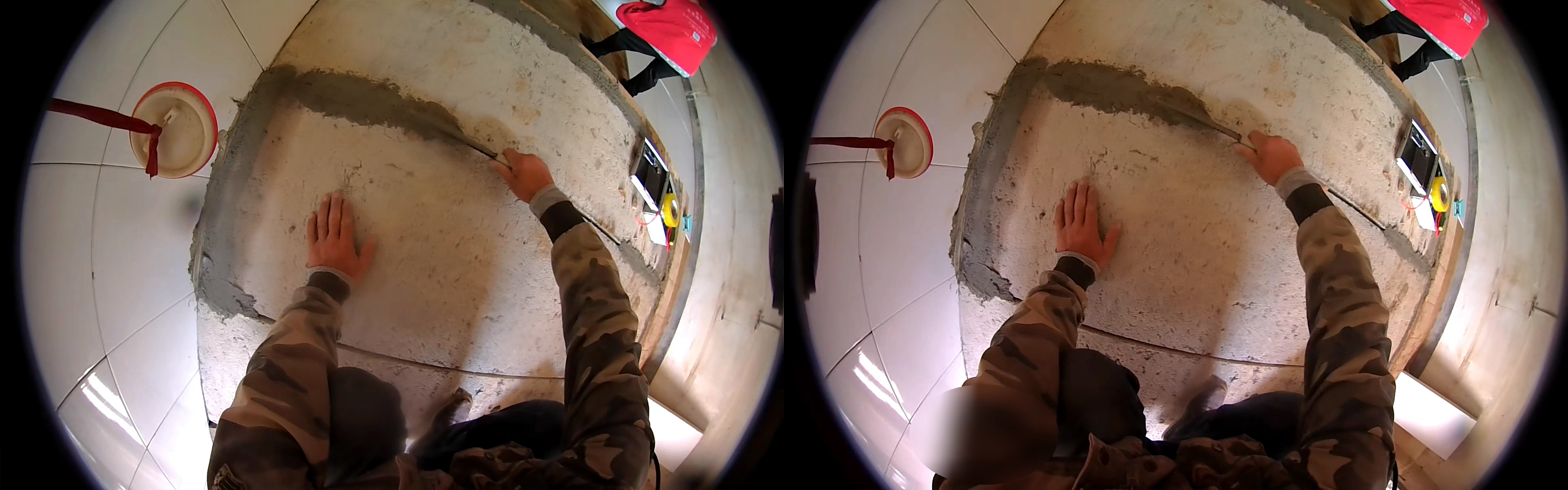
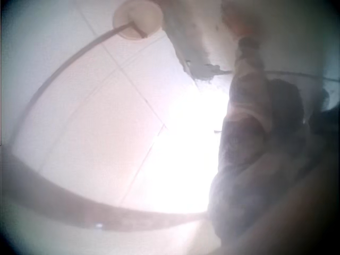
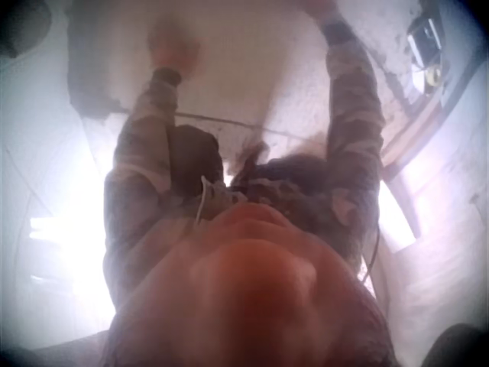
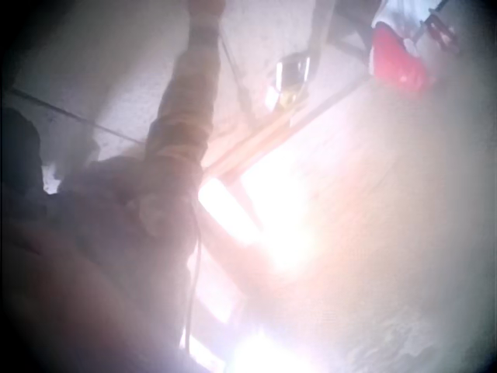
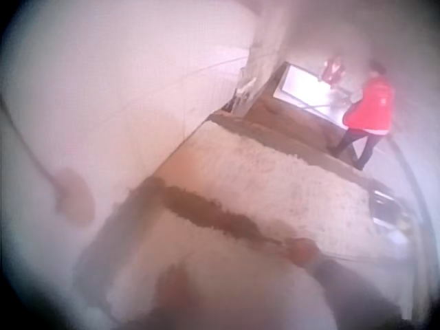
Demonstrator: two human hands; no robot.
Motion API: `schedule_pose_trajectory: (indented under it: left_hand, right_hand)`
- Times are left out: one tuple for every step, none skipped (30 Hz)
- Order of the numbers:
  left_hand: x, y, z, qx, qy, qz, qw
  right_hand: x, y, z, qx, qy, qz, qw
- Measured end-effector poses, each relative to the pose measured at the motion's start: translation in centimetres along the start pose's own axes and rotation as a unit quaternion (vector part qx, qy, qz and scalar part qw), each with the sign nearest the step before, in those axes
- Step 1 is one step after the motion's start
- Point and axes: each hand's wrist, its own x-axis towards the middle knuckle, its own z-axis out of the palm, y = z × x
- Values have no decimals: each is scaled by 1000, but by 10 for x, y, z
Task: The person scoops cement from a tray using a trowel and spreads it onto the floor. They repeatedly apply and smooth the cement along the floor surface, working in a kneeling position.
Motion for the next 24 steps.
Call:
schedule_pose_trajectory:
  left_hand:
    - [1, 3, 0, -4, -4, -2, 1000]
    - [0, -1, 1, 5, 1, -1, 1000]
    - [-3, -5, 4, 13, 6, -1, 1000]
    - [-5, -10, 6, 21, 10, 0, 1000]
    - [-4, -6, 3, 13, 7, -1, 1000]
    - [-1, -3, -2, 6, 3, -1, 1000]
    - [-1, 1, -4, -2, -1, -1, 1000]
    - [-1, -1, -2, 1, -1, -3, 1000]
    - [-4, -4, 1, 4, -1, -5, 1000]
    - [-4, -7, 3, 7, -1, -8, 1000]
    - [-4, -4, 0, 5, -3, -7, 1000]
    - [-1, -2, -3, 2, -4, -7, 1000]
    - [-1, 0, -5, 0, -7, -7, 1000]
    - [-1, -3, -2, 2, 2, -4, 1000]
    - [-3, -6, 3, 5, 10, -1, 1000]
    - [-4, -10, 6, 7, 19, 1, 1000]
    - [-3, -8, 4, 3, 10, 0, 1000]
    - [-1, -5, 1, -1, 0, -1, 1000]
    - [-1, -3, 0, -5, -9, -2, 1000]
    - [-2, -6, 1, -2, -5, -4, 1000]
    - [-5, -9, 3, 1, -2, -5, 1000]
    - [-6, -13, 5, 4, 1, -6, 1000]
    - [-6, -11, 4, 1, -1, -3, 1000]
    - [-4, -8, 2, -2, -1, -1, 1000]
  right_hand:
    - [-2, 1, 1, -2, 0, 4, 1000]
    - [3, -4, 4, 2, 5, 1, 1000]
    - [10, -9, 6, 6, 11, -2, 1000]
    - [18, -12, 4, 27, 18, -8, 999]
    - [15, -9, 2, 43, 17, -6, 999]
    - [13, -8, 1, 60, 15, -3, 998]
    - [10, -8, 3, 38, 12, -12, 999]
    - [18, -12, 5, 19, 17, -28, 999]
    - [26, -15, 6, 0, 23, -43, 999]
    - [32, -17, 5, 11, 21, -38, 999]
    - [30, -16, 4, 20, 12, -28, 999]
    - [27, -15, 4, 28, 3, -18, 999]
    - [25, -17, 6, 23, 11, -23, 999]
    - [31, -23, 8, 19, 26, -33, 999]
    - [37, -28, 7, 14, 41, -43, 998]
    - [44, -31, 5, 27, 39, -42, 998]
    - [42, -29, 5, 39, 30, -35, 998]
    - [40, -28, 5, 51, 22, -28, 998]
    - [38, -28, 8, 44, 19, -30, 998]
    - [43, -32, 7, 38, 21, -38, 998]
    - [48, -36, 7, 32, 24, -47, 998]
    - [49, -37, 4, 72, 24, -10, 997]
    - [40, -36, -2, 109, 19, 33, 993]
    - [30, -33, -7, 145, 14, 75, 987]
